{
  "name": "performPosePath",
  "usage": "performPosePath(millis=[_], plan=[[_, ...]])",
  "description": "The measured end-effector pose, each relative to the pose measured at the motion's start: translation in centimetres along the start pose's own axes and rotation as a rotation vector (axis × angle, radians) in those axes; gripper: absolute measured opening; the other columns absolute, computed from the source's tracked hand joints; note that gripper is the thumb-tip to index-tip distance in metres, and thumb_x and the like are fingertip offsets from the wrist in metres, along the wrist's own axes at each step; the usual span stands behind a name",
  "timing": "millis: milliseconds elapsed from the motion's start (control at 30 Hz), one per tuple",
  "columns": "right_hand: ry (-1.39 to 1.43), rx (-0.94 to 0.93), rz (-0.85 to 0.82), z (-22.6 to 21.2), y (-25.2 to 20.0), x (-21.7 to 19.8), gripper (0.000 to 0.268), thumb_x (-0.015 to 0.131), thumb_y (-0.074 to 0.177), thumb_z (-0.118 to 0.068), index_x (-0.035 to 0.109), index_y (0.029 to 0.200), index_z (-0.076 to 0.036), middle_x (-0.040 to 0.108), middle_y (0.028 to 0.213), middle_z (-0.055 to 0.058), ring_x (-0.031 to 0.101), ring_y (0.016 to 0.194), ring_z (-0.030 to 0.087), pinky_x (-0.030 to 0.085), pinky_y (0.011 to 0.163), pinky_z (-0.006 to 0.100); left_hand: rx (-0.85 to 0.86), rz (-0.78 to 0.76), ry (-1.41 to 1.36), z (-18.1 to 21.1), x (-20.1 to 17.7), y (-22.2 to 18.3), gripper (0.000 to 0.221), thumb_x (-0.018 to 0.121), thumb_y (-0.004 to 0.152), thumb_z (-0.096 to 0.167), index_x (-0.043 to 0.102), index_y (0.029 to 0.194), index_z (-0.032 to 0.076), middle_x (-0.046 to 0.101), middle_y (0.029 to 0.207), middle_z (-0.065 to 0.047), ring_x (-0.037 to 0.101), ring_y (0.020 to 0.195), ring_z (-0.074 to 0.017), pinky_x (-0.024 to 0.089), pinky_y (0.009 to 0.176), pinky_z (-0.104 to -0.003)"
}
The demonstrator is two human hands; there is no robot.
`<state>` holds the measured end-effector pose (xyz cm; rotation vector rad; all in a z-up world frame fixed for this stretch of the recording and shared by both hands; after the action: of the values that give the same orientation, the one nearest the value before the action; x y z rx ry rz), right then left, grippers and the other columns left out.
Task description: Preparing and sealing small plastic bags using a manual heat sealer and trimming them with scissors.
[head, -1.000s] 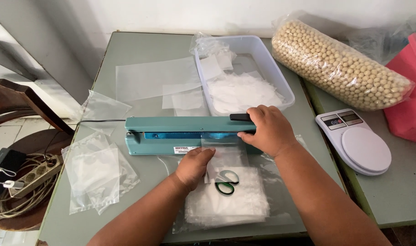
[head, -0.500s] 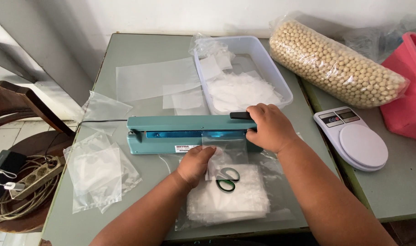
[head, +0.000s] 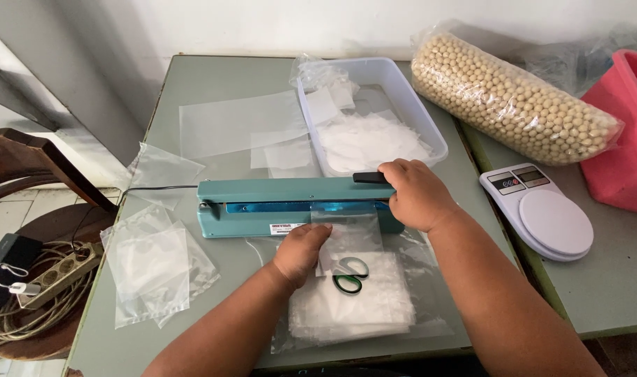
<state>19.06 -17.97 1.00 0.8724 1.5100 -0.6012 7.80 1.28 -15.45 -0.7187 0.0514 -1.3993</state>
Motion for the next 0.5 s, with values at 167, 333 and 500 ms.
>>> performPosePath(millis=[167, 333, 500], plan=[[0.071, 0.047, 0.012, -1.2, -0.1, -1.6, 0.041, 0.062, 0.085, -0.013, 0.056, 0.125, -0.009, 0.063, 0.105, 0.014, 0.064, 0.104, 0.039, 0.060, 0.085, 0.049, 0.002, -0.008, 0.023, 0.5, 0.6, -0.6, 0.032, 0.068, 0.092, 0.024, 0.071, 0.106, -0.005, 0.076, 0.082, -0.018, 0.075, 0.071, -0.0276, 0.060, 0.073, -0.040], [0.062, 0.088, 0.015, -1.2, -0.1, -1.6, 0.043, 0.067, 0.086, -0.027, 0.059, 0.127, -0.013, 0.064, 0.105, 0.010, 0.066, 0.105, 0.034, 0.059, 0.086, 0.045, -0.007, -0.011, 0.028, -1.2, -0.1, 1.0, 0.031, 0.067, 0.093, 0.025, 0.072, 0.104, -0.004, 0.076, 0.079, -0.015, 0.074, 0.068, -0.0253, 0.059, 0.068, -0.037], [0.013, 0.099, 0.009, -1.0, 0.0, -1.6, 0.046, 0.069, 0.084, -0.033, 0.060, 0.126, -0.016, 0.066, 0.104, 0.007, 0.067, 0.104, 0.031, 0.060, 0.087, 0.040, 0.010, -0.008, 0.045, -0.5, 0.2, 0.7, 0.031, 0.067, 0.092, 0.026, 0.073, 0.104, -0.003, 0.075, 0.079, -0.015, 0.073, 0.069, -0.0240, 0.059, 0.068, -0.036]])
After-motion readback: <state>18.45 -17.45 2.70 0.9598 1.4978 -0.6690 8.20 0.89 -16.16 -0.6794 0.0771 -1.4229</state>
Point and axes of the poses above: each hand's wrist, its own y-axis towards the middle knuckle, its own x-axis out of the palm, z = x × y, the point moved 8 cm from there along y, towards the middle knuckle
